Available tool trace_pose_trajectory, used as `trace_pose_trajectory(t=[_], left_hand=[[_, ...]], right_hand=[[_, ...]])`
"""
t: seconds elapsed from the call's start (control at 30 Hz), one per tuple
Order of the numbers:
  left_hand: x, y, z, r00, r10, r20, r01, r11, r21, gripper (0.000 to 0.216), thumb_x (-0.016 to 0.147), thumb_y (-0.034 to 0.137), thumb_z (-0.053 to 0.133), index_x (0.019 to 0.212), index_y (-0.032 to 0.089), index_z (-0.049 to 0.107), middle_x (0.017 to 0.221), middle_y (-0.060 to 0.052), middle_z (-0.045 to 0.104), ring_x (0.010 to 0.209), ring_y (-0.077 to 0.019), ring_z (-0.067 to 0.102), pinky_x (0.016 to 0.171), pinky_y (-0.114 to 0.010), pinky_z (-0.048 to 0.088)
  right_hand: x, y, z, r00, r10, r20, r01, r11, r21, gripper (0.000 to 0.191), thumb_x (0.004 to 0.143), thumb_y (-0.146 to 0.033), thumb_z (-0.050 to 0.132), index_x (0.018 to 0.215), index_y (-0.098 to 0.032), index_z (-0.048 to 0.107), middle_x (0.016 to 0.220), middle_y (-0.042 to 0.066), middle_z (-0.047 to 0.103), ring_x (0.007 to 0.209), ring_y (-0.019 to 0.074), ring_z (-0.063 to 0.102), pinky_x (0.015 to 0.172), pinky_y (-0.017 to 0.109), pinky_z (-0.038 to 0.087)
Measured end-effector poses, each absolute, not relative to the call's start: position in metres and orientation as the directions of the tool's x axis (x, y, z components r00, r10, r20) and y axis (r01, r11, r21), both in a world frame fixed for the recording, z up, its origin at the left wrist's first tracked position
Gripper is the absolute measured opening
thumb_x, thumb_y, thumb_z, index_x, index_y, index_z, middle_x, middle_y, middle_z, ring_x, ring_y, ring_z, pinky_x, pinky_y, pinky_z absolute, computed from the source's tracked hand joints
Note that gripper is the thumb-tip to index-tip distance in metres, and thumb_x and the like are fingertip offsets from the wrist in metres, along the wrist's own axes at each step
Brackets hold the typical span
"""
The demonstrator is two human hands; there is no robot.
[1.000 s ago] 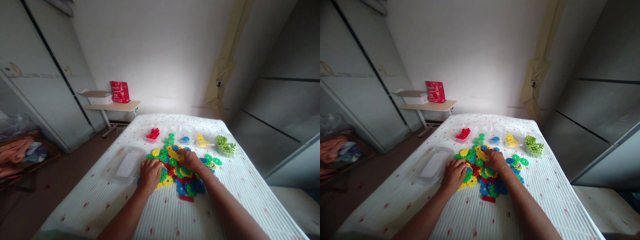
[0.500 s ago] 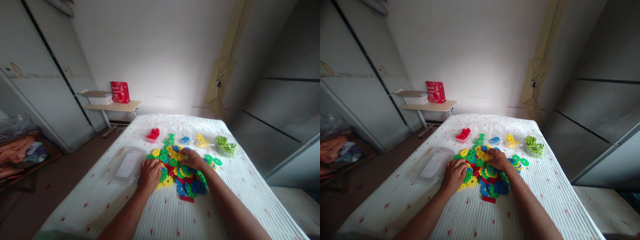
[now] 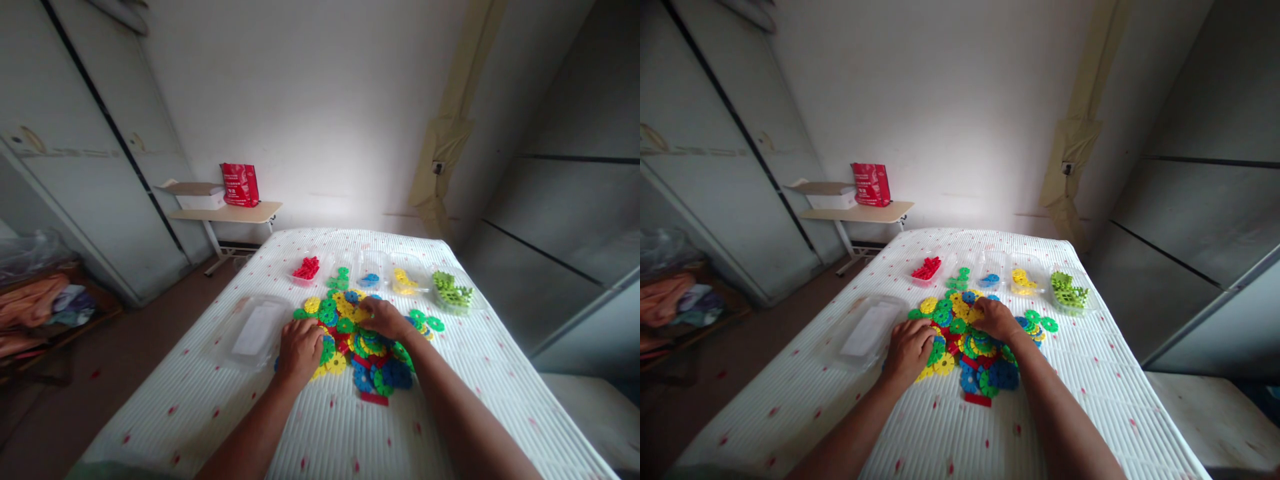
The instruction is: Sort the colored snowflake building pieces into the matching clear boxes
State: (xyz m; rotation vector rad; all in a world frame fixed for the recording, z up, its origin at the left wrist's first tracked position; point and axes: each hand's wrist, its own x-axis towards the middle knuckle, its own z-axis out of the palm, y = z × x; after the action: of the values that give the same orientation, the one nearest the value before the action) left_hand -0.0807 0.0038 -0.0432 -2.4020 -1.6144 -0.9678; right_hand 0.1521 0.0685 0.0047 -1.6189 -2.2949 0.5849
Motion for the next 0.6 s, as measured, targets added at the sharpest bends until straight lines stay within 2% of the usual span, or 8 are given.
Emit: trace_pose_trajectory(t=[0.1, 0.23, 0.6], left_hand=[[-0.081, 0.004, -0.044, 0.242, 0.803, 0.544, 0.860, -0.437, 0.263, 0.017, 0.082, 0.014, 0.051, 0.082, 0.024, 0.064, 0.097, -0.003, 0.065, 0.092, -0.0212, 0.056, 0.081, -0.038, 0.038], [-0.081, 0.004, -0.045, 0.242, 0.802, 0.547, 0.859, -0.439, 0.264, 0.017, 0.082, 0.013, 0.050, 0.082, 0.024, 0.064, 0.097, -0.003, 0.066, 0.093, -0.0214, 0.056, 0.081, -0.038, 0.038], [-0.081, 0.005, -0.045, 0.243, 0.804, 0.543, 0.854, -0.443, 0.273, 0.018, 0.082, 0.013, 0.050, 0.083, 0.024, 0.064, 0.098, -0.003, 0.065, 0.095, -0.0216, 0.056, 0.083, -0.039, 0.038]], right_hand=[[0.155, 0.070, 0.005, -0.337, 0.941, -0.019, 0.806, 0.278, -0.522, 0.034, 0.067, -0.019, 0.066, 0.101, -0.017, 0.063, 0.098, 0.005, 0.066, 0.089, 0.0189, 0.060, 0.076, 0.027, 0.044], [0.158, 0.069, 0.007, -0.307, 0.951, -0.038, 0.817, 0.243, -0.523, 0.035, 0.066, -0.020, 0.066, 0.101, -0.017, 0.063, 0.100, 0.005, 0.066, 0.087, 0.0180, 0.060, 0.075, 0.026, 0.044], [0.172, 0.071, 0.004, -0.274, 0.961, -0.028, 0.903, 0.247, -0.351, 0.039, 0.068, -0.021, 0.062, 0.107, -0.018, 0.062, 0.096, 0.005, 0.068, 0.082, 0.0179, 0.061, 0.069, 0.024, 0.041]])
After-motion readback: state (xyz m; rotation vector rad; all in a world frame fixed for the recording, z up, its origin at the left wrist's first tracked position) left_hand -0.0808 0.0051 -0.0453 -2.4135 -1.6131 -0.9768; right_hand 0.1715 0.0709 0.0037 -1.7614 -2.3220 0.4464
